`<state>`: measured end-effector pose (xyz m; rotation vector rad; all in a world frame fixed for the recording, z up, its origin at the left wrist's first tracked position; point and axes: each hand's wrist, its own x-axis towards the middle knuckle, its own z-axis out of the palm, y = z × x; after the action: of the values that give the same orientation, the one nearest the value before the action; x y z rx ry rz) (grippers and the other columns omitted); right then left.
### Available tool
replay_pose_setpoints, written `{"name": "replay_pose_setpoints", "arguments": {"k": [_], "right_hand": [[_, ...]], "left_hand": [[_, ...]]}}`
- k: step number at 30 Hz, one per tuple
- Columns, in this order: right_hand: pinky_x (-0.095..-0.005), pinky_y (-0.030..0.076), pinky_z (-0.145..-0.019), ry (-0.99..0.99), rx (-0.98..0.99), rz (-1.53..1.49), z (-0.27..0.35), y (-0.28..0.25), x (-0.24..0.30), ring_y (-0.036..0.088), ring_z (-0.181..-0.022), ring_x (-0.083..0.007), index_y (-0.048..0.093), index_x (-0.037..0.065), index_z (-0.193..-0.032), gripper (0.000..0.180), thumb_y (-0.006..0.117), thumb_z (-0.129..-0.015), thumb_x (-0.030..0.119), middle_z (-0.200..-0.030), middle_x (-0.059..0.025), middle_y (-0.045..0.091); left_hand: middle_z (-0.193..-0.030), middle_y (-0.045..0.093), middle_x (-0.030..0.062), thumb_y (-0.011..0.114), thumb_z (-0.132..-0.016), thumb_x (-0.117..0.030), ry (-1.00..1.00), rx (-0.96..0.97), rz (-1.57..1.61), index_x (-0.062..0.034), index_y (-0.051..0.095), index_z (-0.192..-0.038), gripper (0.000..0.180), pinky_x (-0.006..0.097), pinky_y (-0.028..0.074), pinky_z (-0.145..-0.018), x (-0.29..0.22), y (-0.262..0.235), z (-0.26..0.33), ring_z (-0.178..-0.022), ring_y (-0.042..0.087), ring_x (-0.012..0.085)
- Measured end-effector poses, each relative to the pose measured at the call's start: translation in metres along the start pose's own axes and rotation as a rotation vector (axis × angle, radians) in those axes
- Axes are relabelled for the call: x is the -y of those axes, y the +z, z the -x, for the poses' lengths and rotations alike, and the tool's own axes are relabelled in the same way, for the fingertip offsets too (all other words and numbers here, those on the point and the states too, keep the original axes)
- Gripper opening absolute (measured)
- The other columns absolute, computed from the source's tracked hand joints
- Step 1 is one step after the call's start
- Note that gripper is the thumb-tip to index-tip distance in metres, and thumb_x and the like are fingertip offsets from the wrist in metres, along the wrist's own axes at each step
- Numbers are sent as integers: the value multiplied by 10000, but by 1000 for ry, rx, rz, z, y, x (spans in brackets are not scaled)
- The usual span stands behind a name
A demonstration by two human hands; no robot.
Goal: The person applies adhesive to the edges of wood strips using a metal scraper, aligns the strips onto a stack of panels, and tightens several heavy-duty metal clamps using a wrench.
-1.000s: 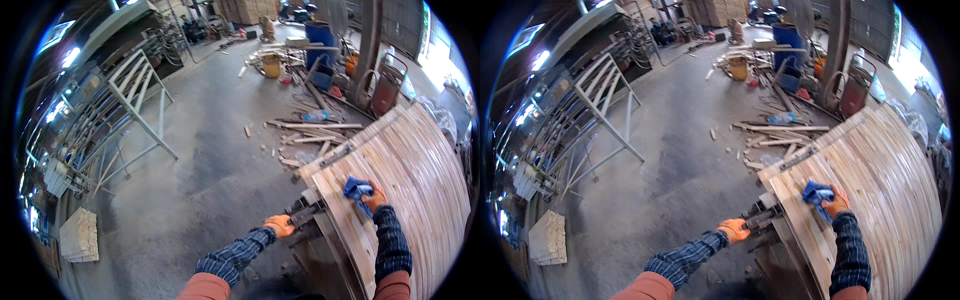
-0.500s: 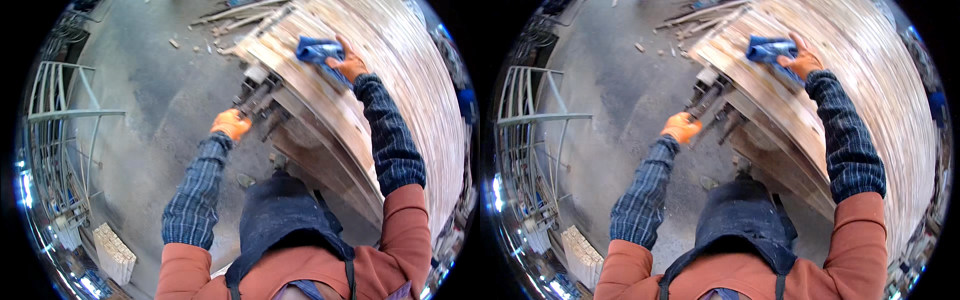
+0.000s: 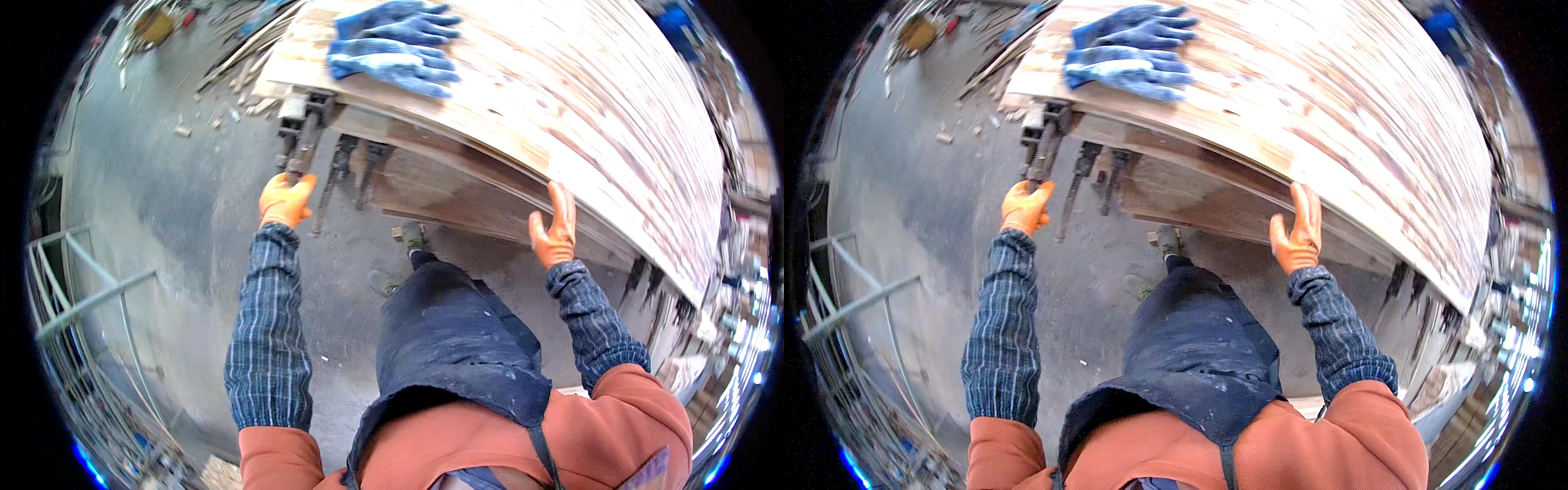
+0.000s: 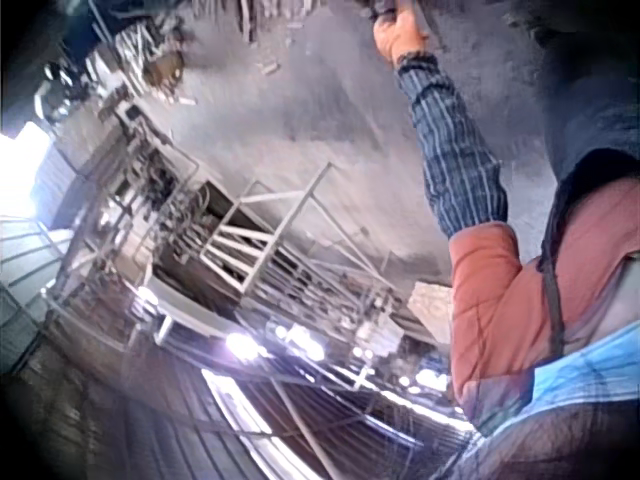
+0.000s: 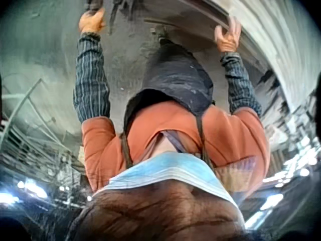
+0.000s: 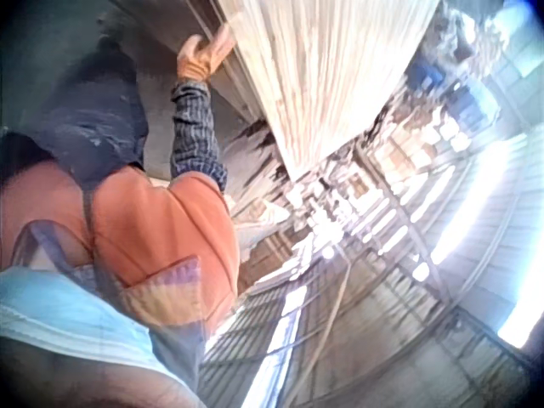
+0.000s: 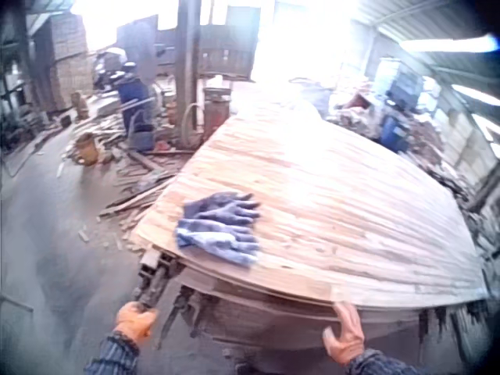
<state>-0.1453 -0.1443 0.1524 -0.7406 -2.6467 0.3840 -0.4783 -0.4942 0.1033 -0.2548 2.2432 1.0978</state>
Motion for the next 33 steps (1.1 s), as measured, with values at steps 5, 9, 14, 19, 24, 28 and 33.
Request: {"name": "replay_pose_setpoints", "arguments": {"k": [5, 9, 14, 19, 24, 28, 33], "right_hand": [[-416, 318, -1135, 369, 131, 15, 140, -10, -88, 392, -1352, -373, 437, 18, -1381, 658, 673, -788, 179, -1424, -238, 433], [-384, 309, -1141, 818, 201, -93, 199, -27, -99, 383, -1365, -346, 386, 8, -1413, 700, 670, -815, 238, -1459, -211, 401], [-366, 310, -1139, 1022, 225, -113, 237, -64, -123, 380, -1370, -332, 353, 15, -1434, 710, 649, -837, 258, -1470, -198, 393], [-375, 329, -1127, 1020, 161, -155, 257, -81, -168, 410, -1356, -322, 380, 33, -1422, 705, 682, -837, 286, -1440, -195, 439], [-381, 342, -1112, 904, 134, -376, 321, -98, -250, 428, -1343, -311, 415, 11, -1397, 607, 646, -875, 218, -1423, -200, 465], [-383, 348, -1102, 1196, 156, -288, 389, -148, -320, 442, -1329, -282, 430, 40, -1419, 592, 668, -887, 140, -1438, -156, 471], [-361, 348, -1107, 1296, 94, -412, 386, -169, -368, 463, -1310, -265, 482, -17, -1366, 533, 668, -884, 115, -1418, -161, 492]], "left_hand": [[-612, 535, 5, 738, -777, -357, 121, -2, 52, -96, 589, -938, 341, 297, 426, -400, -14, 17, -5, -455, 561, 149], [-573, 509, 6, 733, -792, -345, 154, -41, 26, -119, 564, -911, 307, 287, 387, -356, -13, 22, -21, -411, 521, 140], [-594, 513, 13, 748, -785, -371, 154, -124, 12, -121, 549, -907, 341, 288, 370, -349, -8, 25, -29, -414, 513, 144], [-647, 550, 26, 777, -730, -327, 199, -442, -59, -84, 554, -1050, 459, 313, 448, -453, 10, 10, -37, -511, 565, 175], [-1020, 641, 178, 658, -697, -128, 485, -998, -124, 24, 513, -1241, 583, 374, 488, -867, 79, 46, 15, -901, 622, 308], [-1006, 664, 216, 625, -729, -175, 347, -559, -238, 53, 535, -1236, 563, 392, 499, -877, 141, 174, 109, -956, 645, 319], [-1047, 647, 174, 712, -733, -196, -162, -269, -44, 28, 445, -1346, 705, 357, 488, -895, 291, 253, 200, -961, 617, 252]]}}
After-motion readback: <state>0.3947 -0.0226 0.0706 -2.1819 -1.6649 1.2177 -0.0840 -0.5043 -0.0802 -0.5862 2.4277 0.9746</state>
